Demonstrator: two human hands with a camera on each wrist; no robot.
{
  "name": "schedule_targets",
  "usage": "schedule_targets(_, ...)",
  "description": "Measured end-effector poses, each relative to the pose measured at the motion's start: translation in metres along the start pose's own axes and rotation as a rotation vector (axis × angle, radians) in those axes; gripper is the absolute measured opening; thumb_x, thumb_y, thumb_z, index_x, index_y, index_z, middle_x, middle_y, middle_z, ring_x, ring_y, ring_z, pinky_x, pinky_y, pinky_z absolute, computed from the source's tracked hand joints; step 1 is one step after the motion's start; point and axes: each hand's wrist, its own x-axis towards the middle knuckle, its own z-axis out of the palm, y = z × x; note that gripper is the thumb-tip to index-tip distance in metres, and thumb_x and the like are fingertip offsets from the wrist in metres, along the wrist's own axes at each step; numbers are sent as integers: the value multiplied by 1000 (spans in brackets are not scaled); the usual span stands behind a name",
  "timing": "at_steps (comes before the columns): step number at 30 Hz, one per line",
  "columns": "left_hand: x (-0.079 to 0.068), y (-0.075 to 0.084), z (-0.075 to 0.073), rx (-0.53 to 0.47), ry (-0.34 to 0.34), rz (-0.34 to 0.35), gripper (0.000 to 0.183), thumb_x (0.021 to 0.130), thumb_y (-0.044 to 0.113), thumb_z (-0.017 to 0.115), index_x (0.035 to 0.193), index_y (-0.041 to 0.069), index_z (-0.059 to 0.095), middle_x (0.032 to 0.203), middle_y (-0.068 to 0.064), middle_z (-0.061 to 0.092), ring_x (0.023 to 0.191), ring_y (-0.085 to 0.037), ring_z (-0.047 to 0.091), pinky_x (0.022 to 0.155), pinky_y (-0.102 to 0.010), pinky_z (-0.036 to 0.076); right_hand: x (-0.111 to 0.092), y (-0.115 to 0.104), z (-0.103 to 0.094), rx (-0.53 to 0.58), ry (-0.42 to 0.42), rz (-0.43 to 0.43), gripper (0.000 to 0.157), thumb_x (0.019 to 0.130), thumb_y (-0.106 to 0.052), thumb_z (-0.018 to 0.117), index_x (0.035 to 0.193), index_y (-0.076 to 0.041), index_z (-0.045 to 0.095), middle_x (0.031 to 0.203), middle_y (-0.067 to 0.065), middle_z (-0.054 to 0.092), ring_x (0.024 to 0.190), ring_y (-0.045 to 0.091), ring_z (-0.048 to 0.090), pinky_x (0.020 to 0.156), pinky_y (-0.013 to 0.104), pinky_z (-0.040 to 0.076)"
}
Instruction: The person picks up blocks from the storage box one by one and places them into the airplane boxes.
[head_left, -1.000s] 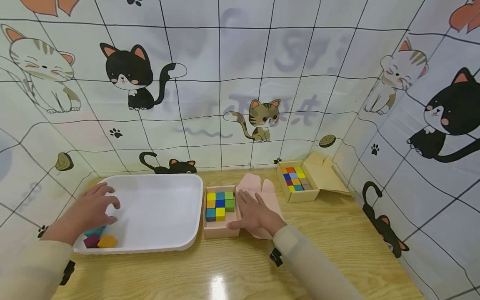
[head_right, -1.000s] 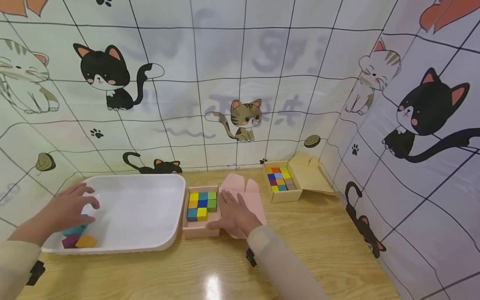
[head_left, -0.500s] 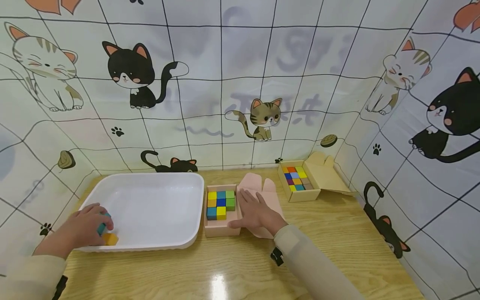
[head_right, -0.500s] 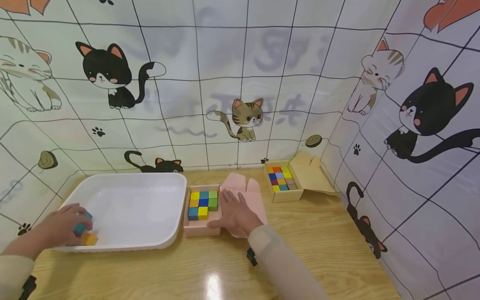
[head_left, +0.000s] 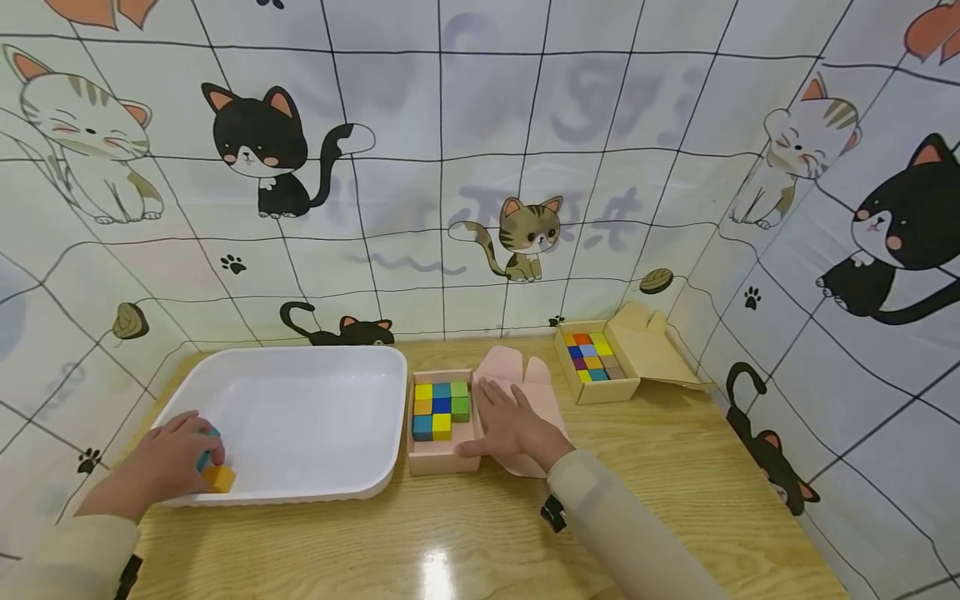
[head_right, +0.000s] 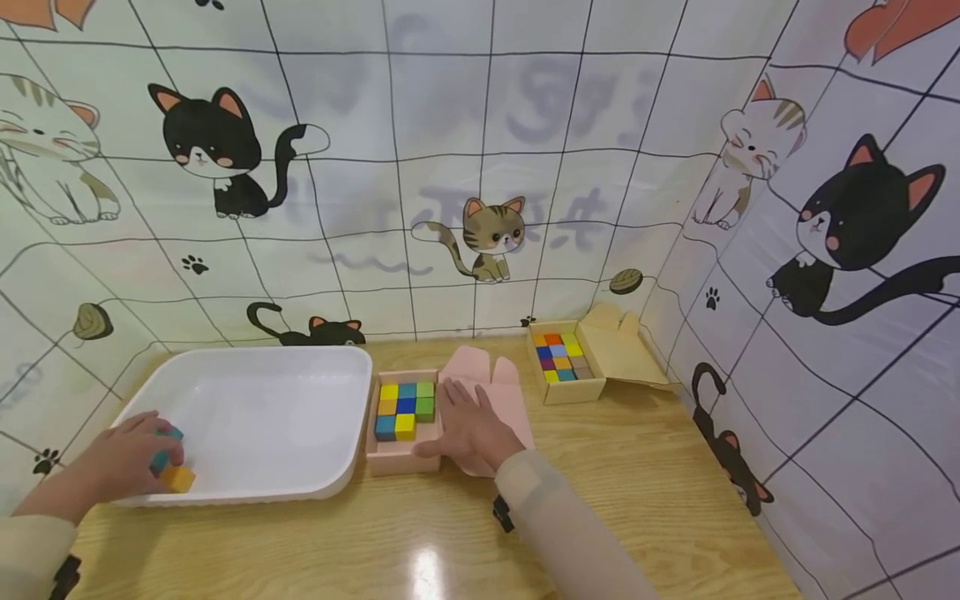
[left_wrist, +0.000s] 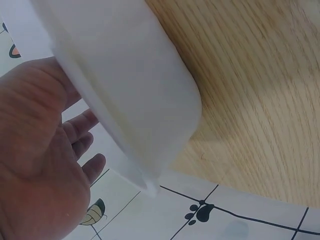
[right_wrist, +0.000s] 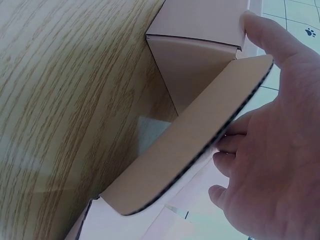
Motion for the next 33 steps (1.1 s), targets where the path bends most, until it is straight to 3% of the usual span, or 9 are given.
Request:
schedule_targets(7, 1, -1, 5, -8, -23, -33, 30, 58, 15, 88, 74, 22, 63, 113, -25, 58, 119, -55, 38, 94, -77, 35, 0, 0, 0, -2, -5, -2, 106, 86, -67, 55, 157, -6, 6, 166, 9, 5, 155, 24, 5, 125, 53, 2)
schedule_targets(15, 3, -3, 7, 5, 1, -24, 30, 58, 23, 90, 75, 23, 65, 111, -22, 60, 120, -54, 39, 93, -77, 36, 2, 2, 2, -1, 0, -3, 106, 85, -68, 55, 157, -6, 7, 166, 9, 5, 155, 24, 5, 125, 53, 2)
schedule_targets(25, 11, 8, -7, -31, 44, -32, 25, 61, 19, 86, 81, 17, 70, 117, -25, 58, 124, -52, 34, 98, -77, 30, 1, 2, 2, -6, 2, -7, 107, 85, -70, 54, 157, -6, 7, 166, 9, 5, 155, 24, 6, 125, 53, 3)
schedule_targets(33, 23, 21, -16, -48, 81, 18, 20, 66, 23, 85, 78, 19, 70, 118, -25, 59, 127, -50, 35, 101, -75, 31, 2, 3, 2, -10, 0, 2, 108, 84, -71, 54, 157, -7, 7, 166, 8, 5, 155, 24, 5, 125, 53, 2)
